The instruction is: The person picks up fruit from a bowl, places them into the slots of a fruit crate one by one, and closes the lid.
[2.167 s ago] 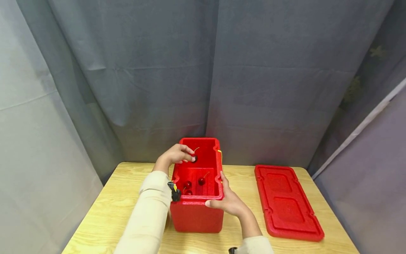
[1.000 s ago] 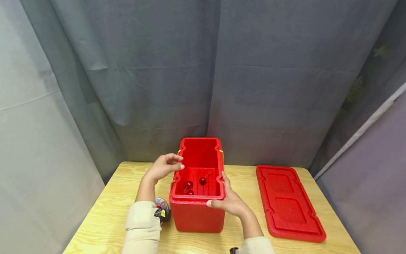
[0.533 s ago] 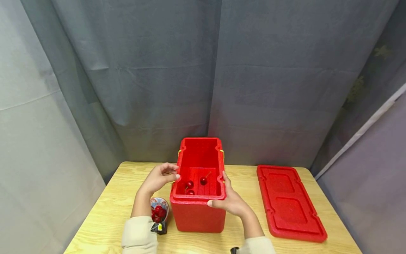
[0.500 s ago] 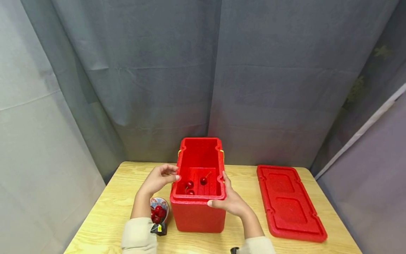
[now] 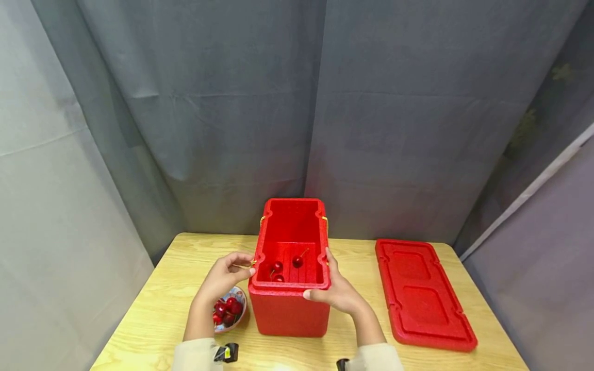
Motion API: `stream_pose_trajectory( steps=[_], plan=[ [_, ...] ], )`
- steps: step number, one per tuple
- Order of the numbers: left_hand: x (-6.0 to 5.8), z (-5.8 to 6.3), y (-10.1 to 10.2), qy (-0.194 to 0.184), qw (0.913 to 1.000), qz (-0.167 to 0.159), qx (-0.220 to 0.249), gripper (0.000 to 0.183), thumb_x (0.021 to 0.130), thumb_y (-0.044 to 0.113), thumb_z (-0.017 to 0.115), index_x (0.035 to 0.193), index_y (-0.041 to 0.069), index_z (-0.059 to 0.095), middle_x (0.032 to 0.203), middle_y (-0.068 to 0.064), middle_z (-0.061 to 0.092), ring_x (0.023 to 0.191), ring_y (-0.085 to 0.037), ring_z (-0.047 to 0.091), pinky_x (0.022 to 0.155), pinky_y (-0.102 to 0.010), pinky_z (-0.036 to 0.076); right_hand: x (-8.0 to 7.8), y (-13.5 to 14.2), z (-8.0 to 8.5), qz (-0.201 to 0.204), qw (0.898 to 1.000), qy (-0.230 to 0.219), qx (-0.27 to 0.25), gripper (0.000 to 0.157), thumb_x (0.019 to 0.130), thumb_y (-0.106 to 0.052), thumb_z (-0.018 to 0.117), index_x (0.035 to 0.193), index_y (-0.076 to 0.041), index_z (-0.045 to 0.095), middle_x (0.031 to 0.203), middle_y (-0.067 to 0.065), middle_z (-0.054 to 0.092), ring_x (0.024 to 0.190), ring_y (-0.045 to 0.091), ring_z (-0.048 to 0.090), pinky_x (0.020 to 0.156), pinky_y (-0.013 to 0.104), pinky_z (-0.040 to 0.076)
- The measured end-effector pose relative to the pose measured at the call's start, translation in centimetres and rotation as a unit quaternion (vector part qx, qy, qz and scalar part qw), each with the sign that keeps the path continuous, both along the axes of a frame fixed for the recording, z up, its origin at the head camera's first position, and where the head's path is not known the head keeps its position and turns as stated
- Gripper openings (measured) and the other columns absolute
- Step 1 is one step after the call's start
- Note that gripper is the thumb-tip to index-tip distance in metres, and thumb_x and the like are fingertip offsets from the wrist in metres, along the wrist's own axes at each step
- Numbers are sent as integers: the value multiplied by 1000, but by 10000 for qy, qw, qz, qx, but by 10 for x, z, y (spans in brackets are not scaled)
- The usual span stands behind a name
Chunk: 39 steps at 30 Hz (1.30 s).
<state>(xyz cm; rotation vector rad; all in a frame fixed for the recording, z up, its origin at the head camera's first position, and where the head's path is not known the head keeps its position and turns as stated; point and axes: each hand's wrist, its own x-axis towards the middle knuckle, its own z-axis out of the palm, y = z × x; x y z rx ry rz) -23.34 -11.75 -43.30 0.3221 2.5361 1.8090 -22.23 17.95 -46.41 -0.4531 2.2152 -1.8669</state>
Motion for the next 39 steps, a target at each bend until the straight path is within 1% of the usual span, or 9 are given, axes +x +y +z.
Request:
stream_pose_trajectory(
  steps=[3, 9, 13, 18, 23, 27, 30, 33, 39],
  plan=[
    [3, -8, -4, -24, 10000, 86, -25, 31, 81, 15, 71, 109, 3, 63, 98, -8, 62, 83, -21, 59, 70, -34, 49, 0, 0, 1, 13, 10000, -6, -15, 108, 72, -17, 77, 148, -22, 0, 136, 15, 35, 117, 34, 42, 81, 40, 50],
    [10, -20, -12, -55, 9998, 173, -64, 33, 81, 18, 72, 110, 4, 63, 101, -10, 61, 85, -22, 58, 71, -32, 49, 1, -1, 1, 11, 10000, -35, -38, 110, 71, -17, 77, 148, -22, -1, 137, 14, 34, 118, 34, 42, 80, 40, 50],
    [13, -27, -17, 21, 9995, 296, -143, 31, 81, 16, 72, 109, 5, 64, 98, -8, 62, 84, -22, 58, 69, -32, 50, 1, 0, 1, -22, 10000, -72, -5, 110, 71, -18, 78, 148, -23, 0, 136, 14, 35, 118, 34, 42, 80, 40, 50],
    [17, -37, -25, -35, 9991, 417, -122, 30, 80, 16, 73, 108, 8, 64, 99, -6, 62, 84, -22, 58, 67, -32, 50, -1, -1, 0, -20, 10000, -2, 25, 110, 71, -19, 78, 148, -23, 1, 136, 13, 36, 118, 34, 42, 80, 40, 50],
    [20, -50, -31, -89, 9990, 448, 11, 29, 80, 12, 72, 108, 7, 64, 100, -8, 62, 84, -23, 59, 68, -34, 51, -1, -1, 0, -53, 9999, 61, 101, 109, 71, -17, 78, 148, -22, 1, 135, 15, 36, 117, 34, 43, 81, 40, 49],
    [22, -63, -37, -180, 9986, 488, 84, 28, 80, 6, 70, 108, 5, 64, 101, -13, 63, 84, -24, 59, 69, -35, 51, 0, 0, 0, -43, 10000, 36, 64, 109, 71, -16, 78, 148, -22, 1, 135, 15, 37, 116, 34, 44, 82, 39, 49],
    [23, -74, -40, -284, 9983, 505, 116, 30, 80, 5, 70, 108, 1, 63, 102, -16, 62, 82, -23, 59, 68, -37, 51, 0, -1, 1, -24, 10000, -13, -8, 109, 71, -16, 78, 148, -23, 1, 134, 15, 37, 117, 34, 43, 81, 40, 49],
    [24, -82, -44, -399, 9978, 507, 145, 32, 79, 5, 71, 109, -2, 61, 101, -16, 62, 81, -22, 58, 66, -37, 52, 0, -1, 0, -32, 10000, -61, -27, 109, 71, -16, 78, 148, -23, 1, 135, 14, 37, 117, 33, 42, 81, 40, 49],
    [24, -94, -48, -368, 9977, 573, -17, 31, 77, 5, 73, 104, -4, 62, 100, -17, 62, 80, -21, 58, 68, -33, 50, -1, 0, -2, -48, 10000, -10, 10, 108, 71, -17, 77, 147, -23, 1, 134, 15, 37, 117, 34, 42, 82, 40, 49]
  ],
)
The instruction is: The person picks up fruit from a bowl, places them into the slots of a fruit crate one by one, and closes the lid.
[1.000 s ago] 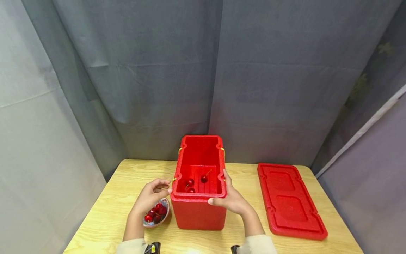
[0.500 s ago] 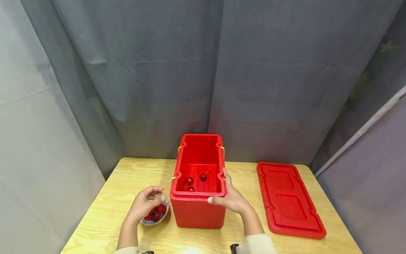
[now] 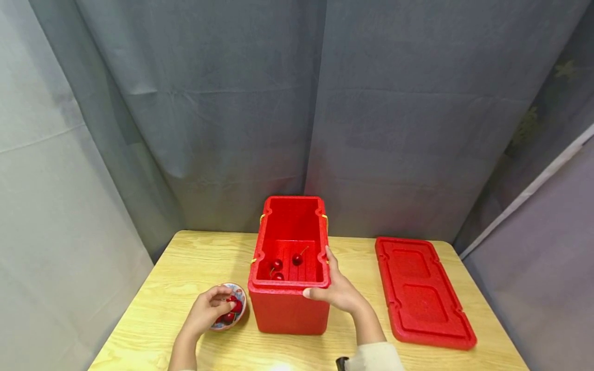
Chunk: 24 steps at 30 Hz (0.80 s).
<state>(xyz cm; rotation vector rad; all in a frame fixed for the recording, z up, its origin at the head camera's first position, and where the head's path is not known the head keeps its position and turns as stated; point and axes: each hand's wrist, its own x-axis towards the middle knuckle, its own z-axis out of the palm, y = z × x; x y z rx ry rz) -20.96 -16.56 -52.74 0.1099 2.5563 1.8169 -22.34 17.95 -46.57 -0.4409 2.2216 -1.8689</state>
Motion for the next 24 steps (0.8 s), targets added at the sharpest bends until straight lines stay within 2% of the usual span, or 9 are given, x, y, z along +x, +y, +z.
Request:
stream_pose_trajectory(
  steps=[6, 14, 19, 24],
  plan=[
    [-1, -9, -4, -54, 9999, 32, -135, 34, 76, 6, 74, 105, -5, 62, 104, -19, 60, 78, -20, 58, 65, -31, 50, 0, 0, 0, 23, 10000, 18, -46, 108, 71, -16, 77, 147, -23, 1, 135, 15, 37, 117, 34, 42, 82, 40, 49],
    [-4, -21, -9, -208, 9993, 189, -229, 38, 73, 10, 78, 106, 0, 63, 102, -15, 61, 79, -19, 57, 67, -31, 49, 1, -1, 2, -3, 9999, -78, -65, 109, 71, -17, 78, 147, -23, 0, 136, 14, 35, 118, 34, 41, 81, 41, 49],
    [-6, -24, -8, -179, 9993, 189, -263, 39, 71, 6, 79, 106, -1, 63, 101, -14, 62, 79, -20, 57, 68, -32, 50, 1, -1, 3, -73, 9999, -137, -45, 110, 70, -18, 79, 148, -23, 2, 136, 12, 36, 118, 33, 41, 80, 41, 50],
    [-9, -30, -9, 43, 9981, 177, -580, 38, 68, 3, 79, 103, 0, 64, 94, -10, 63, 73, -17, 55, 64, -28, 49, 3, -2, 4, -52, 9999, -132, -56, 110, 70, -17, 79, 148, -23, 1, 136, 14, 35, 118, 33, 41, 81, 41, 50]
  ],
)
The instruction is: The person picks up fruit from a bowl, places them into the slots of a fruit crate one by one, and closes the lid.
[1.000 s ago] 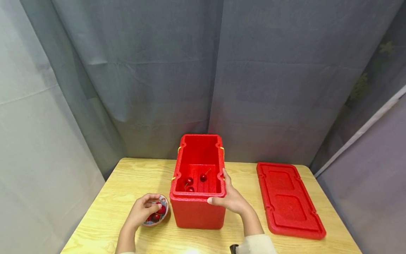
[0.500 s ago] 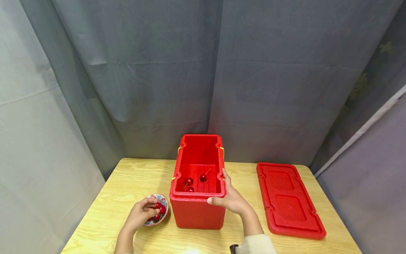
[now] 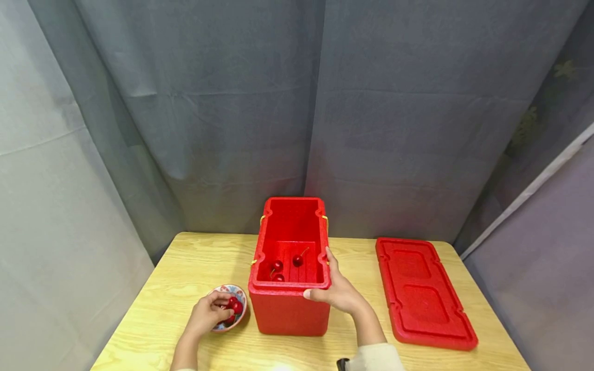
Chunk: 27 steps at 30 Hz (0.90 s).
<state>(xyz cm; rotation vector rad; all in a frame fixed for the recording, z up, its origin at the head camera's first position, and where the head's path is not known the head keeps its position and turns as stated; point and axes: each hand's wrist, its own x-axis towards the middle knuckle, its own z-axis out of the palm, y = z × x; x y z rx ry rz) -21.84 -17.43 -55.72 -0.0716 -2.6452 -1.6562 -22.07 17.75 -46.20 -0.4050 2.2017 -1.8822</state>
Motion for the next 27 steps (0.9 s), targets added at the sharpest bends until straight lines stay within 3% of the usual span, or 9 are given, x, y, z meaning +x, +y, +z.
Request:
stream_pose_trajectory(
  steps=[5, 12, 17, 23, 27],
  plan=[
    [-3, -5, 2, 360, 9984, -85, -427, 36, 65, 1, 79, 98, 2, 67, 90, -7, 65, 71, -18, 56, 61, -27, 46, -1, 0, 0, 46, 10000, 33, -8, 108, 71, -17, 78, 148, -23, 1, 135, 15, 36, 118, 33, 41, 81, 40, 49],
    [-8, -10, 5, 672, 9929, -167, -968, 36, 60, 2, 81, 94, 5, 69, 85, -3, 66, 82, -21, 60, 76, -38, 47, -2, 1, -1, 57, 9999, 96, 26, 108, 72, -16, 77, 147, -23, 1, 134, 16, 38, 116, 33, 44, 82, 39, 49],
    [-10, -12, 7, 851, 9877, -230, -1292, 34, 59, 5, 81, 91, 7, 69, 83, 0, 66, 82, -21, 60, 78, -43, 45, -1, 1, -1, 24, 9999, 121, 32, 107, 72, -16, 77, 148, -22, 2, 133, 16, 39, 115, 33, 45, 83, 39, 48],
    [-9, -14, 9, 867, 9872, -186, -1329, 35, 59, 6, 82, 92, 6, 69, 85, -2, 66, 85, -24, 61, 81, -45, 45, 0, 1, -1, -2, 9999, 123, 117, 107, 72, -16, 77, 148, -22, 2, 134, 16, 37, 115, 32, 45, 83, 39, 48],
    [-8, -11, 9, 799, 9913, -59, -1045, 33, 63, 6, 82, 94, 6, 69, 83, 0, 65, 78, -19, 59, 73, -36, 47, 0, 2, -2, 4, 9998, 139, 137, 106, 73, -17, 76, 148, -22, 1, 135, 16, 37, 116, 32, 45, 84, 38, 47]
  ],
)
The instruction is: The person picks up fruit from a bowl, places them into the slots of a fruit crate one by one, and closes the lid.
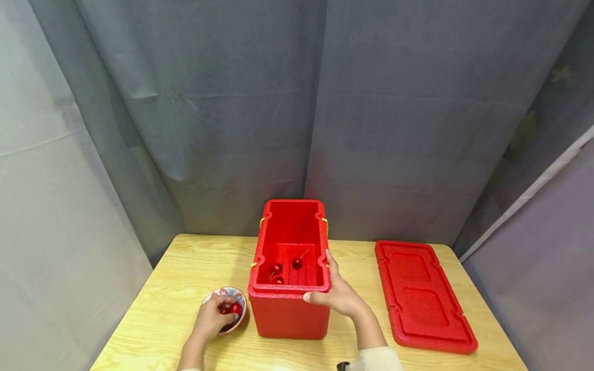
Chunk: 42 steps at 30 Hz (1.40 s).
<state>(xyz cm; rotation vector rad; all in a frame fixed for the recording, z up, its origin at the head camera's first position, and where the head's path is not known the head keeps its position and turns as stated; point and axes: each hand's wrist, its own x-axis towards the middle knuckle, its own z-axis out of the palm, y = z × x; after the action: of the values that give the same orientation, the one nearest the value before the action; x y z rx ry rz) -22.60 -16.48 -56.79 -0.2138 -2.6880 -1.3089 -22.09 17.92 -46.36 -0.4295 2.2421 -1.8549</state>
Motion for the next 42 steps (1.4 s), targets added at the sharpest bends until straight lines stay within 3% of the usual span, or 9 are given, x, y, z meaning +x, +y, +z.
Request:
stream_pose_trajectory(
  steps=[6, 15, 28, 42],
  plan=[
    [8, 21, 3, -127, 9967, 315, 737, 31, 66, 4, 82, 93, 5, 67, 84, -4, 63, 60, -13, 50, 51, -24, 43, -1, 0, 0, -12, 10000, 2, -30, 107, 73, -16, 76, 148, -22, 1, 134, 16, 38, 115, 32, 45, 84, 37, 47],
    [10, 56, 4, -359, 9912, 501, 1172, 33, 72, 4, 78, 103, 7, 66, 91, -5, 63, 67, -17, 52, 51, -25, 45, -2, 0, -2, 42, 9999, -27, -107, 107, 73, -16, 76, 148, -22, 0, 133, 17, 38, 115, 34, 44, 82, 38, 48],
    [7, 71, 9, -203, 9913, 420, 1231, 32, 73, 5, 76, 104, 9, 66, 89, -3, 62, 68, -17, 53, 54, -25, 45, -2, 0, -1, 115, 9997, -31, -215, 108, 72, -16, 76, 148, -21, -1, 136, 17, 35, 117, 35, 42, 82, 40, 49],
    [0, 95, 21, -195, 9896, 380, 1370, 29, 76, 10, 76, 103, 11, 66, 91, -3, 62, 73, -19, 54, 51, -28, 48, -2, 0, -3, 7, 9999, -100, -140, 109, 71, -17, 78, 148, -22, 0, 135, 15, 37, 116, 33, 44, 82, 40, 49]
  ],
)
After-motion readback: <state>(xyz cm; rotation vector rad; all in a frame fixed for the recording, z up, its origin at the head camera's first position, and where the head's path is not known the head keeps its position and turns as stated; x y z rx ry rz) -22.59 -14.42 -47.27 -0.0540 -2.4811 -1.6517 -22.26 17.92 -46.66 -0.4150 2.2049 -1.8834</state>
